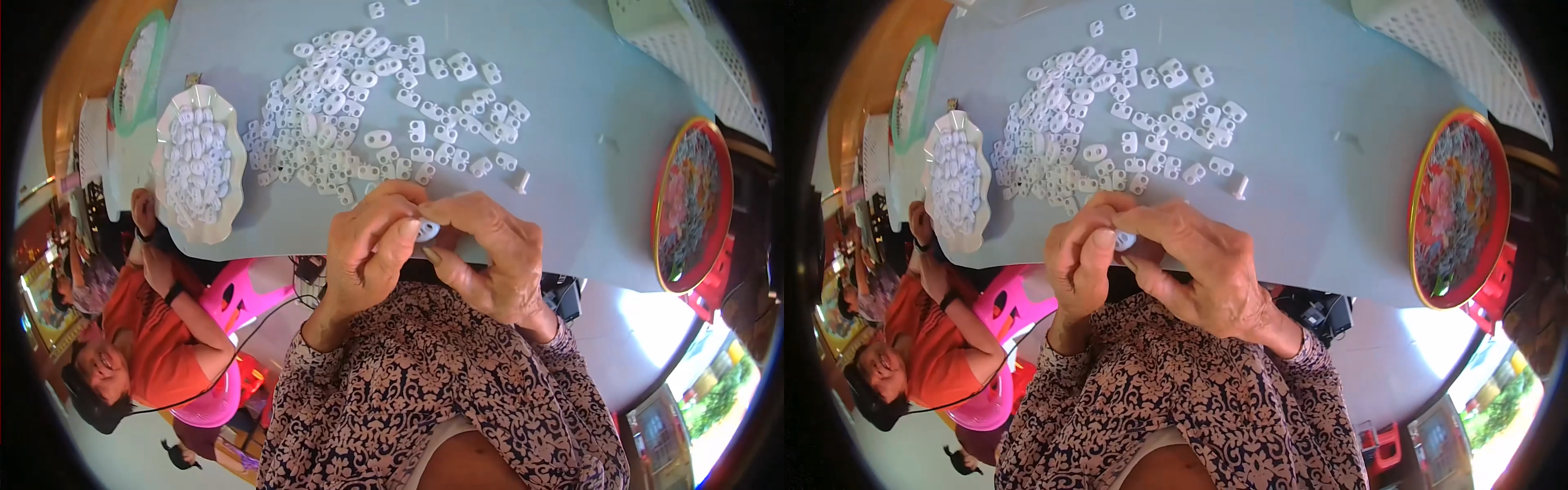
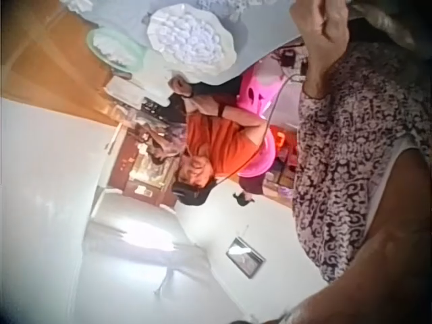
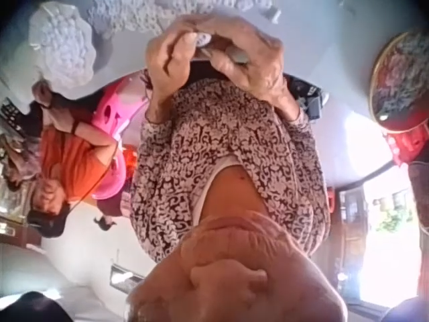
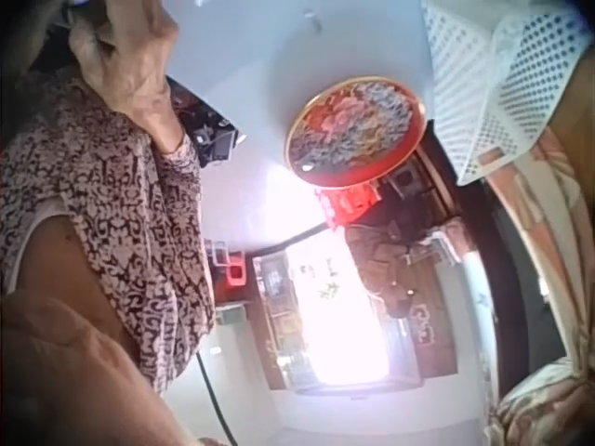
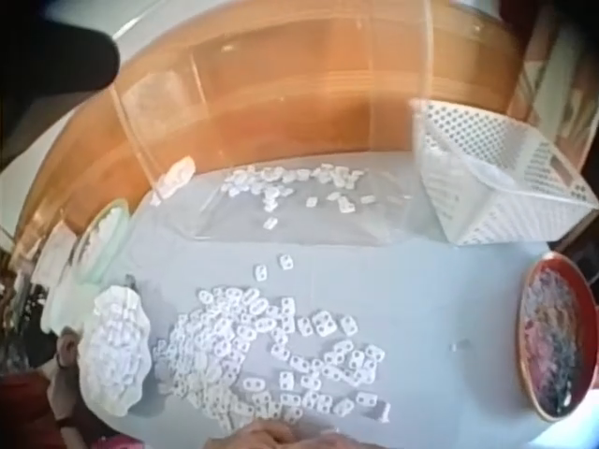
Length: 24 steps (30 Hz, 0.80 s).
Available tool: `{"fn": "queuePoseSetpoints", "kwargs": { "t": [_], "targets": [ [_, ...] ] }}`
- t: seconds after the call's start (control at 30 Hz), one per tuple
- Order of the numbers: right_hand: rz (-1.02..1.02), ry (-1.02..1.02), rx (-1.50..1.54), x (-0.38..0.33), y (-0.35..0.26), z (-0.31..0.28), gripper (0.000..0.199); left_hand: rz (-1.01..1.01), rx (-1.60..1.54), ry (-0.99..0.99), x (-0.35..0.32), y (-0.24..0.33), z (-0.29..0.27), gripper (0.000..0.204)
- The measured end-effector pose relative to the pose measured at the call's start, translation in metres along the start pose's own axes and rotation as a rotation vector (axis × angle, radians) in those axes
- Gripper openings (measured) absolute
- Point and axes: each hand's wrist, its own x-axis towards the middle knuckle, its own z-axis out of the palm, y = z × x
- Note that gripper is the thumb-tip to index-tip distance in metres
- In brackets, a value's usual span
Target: Assembling small white plastic components manually at a table.
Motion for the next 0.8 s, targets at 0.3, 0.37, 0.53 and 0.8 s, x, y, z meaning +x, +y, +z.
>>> {"fn": "queuePoseSetpoints", "kwargs": {
  "t": [0.3,0.37,0.53,0.8],
  "targets": [
    [-0.074,0.014,-0.149,-0.001,0.003,-0.007,0.028,-0.074,-0.047,0.021,0.001,0.006,0.008,0.012],
    [-0.072,0.045,-0.181,0.0,0.003,-0.007,0.028,-0.055,-0.109,-0.015,0.002,0.003,0.01,0.016],
    [-0.049,0.025,-0.148,0.001,0.007,-0.013,0.027,-0.025,0.074,0.102,0.006,0.001,0.017,0.023],
    [-0.075,0.116,-0.202,-0.001,0.017,-0.004,0.027,0.038,0.017,0.111,0.008,-0.005,0.02,0.031]
  ]
}}
